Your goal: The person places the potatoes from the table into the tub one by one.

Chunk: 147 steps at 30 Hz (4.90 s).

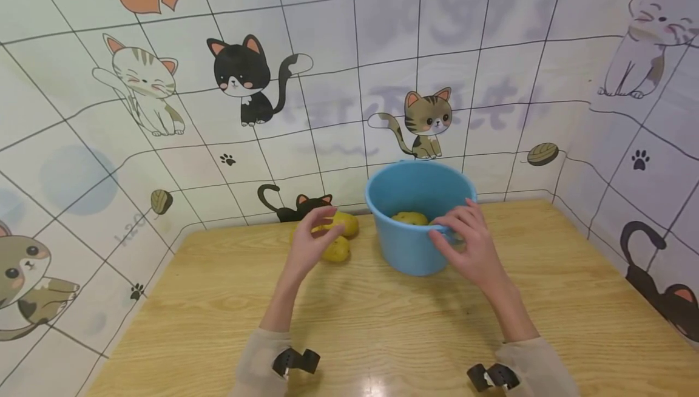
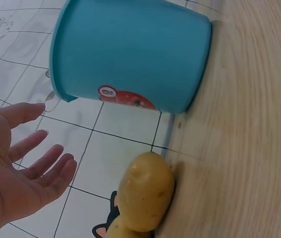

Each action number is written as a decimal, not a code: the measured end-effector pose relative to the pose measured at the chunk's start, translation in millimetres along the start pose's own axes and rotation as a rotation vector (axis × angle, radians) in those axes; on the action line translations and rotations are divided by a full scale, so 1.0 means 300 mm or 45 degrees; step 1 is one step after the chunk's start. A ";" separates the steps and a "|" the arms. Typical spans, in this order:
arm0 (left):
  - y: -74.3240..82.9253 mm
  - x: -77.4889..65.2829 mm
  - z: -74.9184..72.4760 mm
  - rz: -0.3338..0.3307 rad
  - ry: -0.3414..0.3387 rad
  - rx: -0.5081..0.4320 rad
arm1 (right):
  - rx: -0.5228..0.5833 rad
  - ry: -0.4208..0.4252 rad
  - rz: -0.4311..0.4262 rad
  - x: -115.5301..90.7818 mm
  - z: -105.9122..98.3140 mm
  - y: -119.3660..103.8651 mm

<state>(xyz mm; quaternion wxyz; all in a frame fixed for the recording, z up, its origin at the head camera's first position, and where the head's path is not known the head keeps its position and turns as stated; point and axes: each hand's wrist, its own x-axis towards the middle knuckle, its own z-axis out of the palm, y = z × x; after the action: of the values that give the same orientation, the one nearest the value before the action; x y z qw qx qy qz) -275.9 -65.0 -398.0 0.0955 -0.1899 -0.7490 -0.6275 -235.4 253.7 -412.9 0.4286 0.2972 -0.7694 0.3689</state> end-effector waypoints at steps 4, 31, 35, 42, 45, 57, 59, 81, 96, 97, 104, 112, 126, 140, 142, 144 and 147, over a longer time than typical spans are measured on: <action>-0.038 0.002 -0.016 -0.018 -0.007 0.001 | -0.005 -0.014 0.014 -0.001 0.002 -0.003; -0.191 0.002 -0.086 -0.125 -0.182 0.344 | 0.004 -0.003 0.013 -0.001 0.001 -0.004; -0.202 -0.001 -0.089 -0.156 -0.219 0.431 | 0.022 0.024 -0.004 0.001 0.004 -0.001; -0.212 -0.002 -0.092 -0.112 -0.208 0.492 | 0.013 0.036 -0.008 0.001 0.011 0.009; -0.212 -0.005 -0.095 -0.127 -0.223 0.514 | 0.012 0.036 -0.008 0.001 0.011 0.010; -0.200 0.004 -0.092 -0.226 -0.302 0.562 | 0.025 0.044 0.003 0.001 0.016 0.010; -0.199 0.003 -0.093 -0.230 -0.310 0.554 | 0.019 0.045 0.001 0.002 0.018 0.011; -0.207 0.002 -0.094 -0.191 -0.143 0.429 | 0.024 0.051 0.003 0.002 0.017 0.010; -0.108 0.007 -0.062 -0.142 0.044 0.278 | 0.023 0.046 0.010 0.002 0.016 0.008; -0.099 0.007 -0.060 -0.132 0.057 0.280 | 0.023 0.047 0.009 0.002 0.016 0.008; -0.042 0.008 -0.039 -0.076 0.181 0.239 | 0.014 0.047 0.000 0.002 0.020 0.012; 0.032 0.016 -0.008 -0.012 0.274 0.129 | 0.025 0.053 0.011 0.000 0.020 0.014; 0.130 0.029 0.042 0.097 0.247 0.048 | 0.017 0.025 0.021 0.002 0.013 0.002; 0.189 0.067 0.119 0.214 0.200 0.071 | 0.019 0.006 0.035 0.003 0.009 -0.004; 0.197 0.073 0.130 0.232 0.193 0.070 | 0.022 0.010 0.033 0.005 0.011 -0.005; 0.204 0.077 0.142 0.245 0.187 0.068 | 0.030 0.020 0.026 0.006 0.013 -0.005; 0.207 0.083 0.162 0.265 0.172 0.076 | 0.040 0.040 0.017 0.004 0.016 -0.002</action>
<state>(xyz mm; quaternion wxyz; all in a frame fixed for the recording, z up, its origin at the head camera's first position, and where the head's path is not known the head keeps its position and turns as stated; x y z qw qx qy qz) -269.0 -4.7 -341.8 0.2160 -0.2209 -0.7355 -0.6030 -237.7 249.2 -413.5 0.4335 0.2930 -0.7586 0.3883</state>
